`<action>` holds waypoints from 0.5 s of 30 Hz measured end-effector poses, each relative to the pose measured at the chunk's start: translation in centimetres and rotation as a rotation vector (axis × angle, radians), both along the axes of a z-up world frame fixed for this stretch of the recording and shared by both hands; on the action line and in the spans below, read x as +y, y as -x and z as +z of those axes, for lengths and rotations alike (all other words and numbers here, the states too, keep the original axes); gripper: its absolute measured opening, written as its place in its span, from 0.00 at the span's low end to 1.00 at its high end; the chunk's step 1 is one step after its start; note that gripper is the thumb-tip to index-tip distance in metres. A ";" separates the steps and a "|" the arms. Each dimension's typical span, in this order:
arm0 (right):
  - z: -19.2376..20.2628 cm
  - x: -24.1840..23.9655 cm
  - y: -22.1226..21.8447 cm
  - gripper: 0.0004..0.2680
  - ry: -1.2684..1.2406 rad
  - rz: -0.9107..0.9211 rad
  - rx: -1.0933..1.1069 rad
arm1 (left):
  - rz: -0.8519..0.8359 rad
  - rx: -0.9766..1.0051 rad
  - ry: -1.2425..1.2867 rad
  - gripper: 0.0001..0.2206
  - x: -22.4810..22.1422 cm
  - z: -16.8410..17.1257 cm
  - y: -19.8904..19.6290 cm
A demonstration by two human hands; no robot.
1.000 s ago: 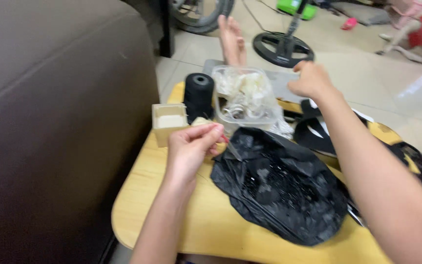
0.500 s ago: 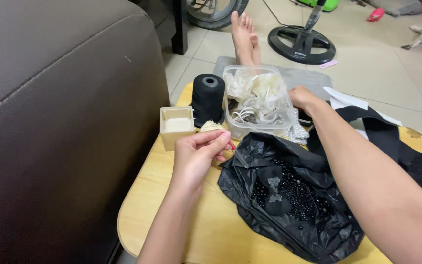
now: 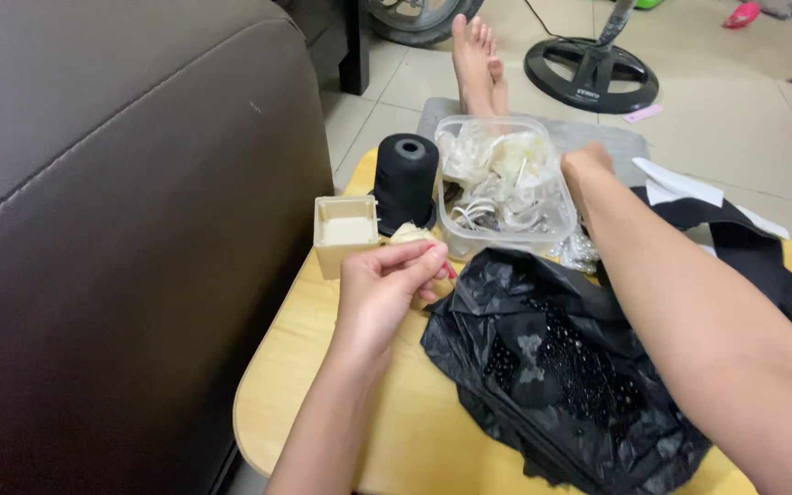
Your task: Attaching small decorative beads to shoe components using a needle and thread
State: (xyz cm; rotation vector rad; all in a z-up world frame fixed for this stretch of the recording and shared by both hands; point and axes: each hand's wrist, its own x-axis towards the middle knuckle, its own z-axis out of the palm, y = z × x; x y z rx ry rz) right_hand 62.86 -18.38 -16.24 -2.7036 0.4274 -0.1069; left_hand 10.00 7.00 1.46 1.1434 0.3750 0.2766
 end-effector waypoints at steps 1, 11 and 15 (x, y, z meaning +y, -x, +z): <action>2.1 0.1 1.8 0.22 -0.001 -0.005 0.001 | -0.005 0.001 -0.001 0.17 0.1 0.2 0.4; 26.1 -9.0 31.9 0.06 -0.906 0.134 -0.410 | -0.023 0.007 0.013 0.10 -0.4 2.4 4.4; 24.6 -9.9 44.9 0.03 -0.782 0.100 -0.192 | -0.036 -0.018 0.005 0.12 -1.4 2.4 5.9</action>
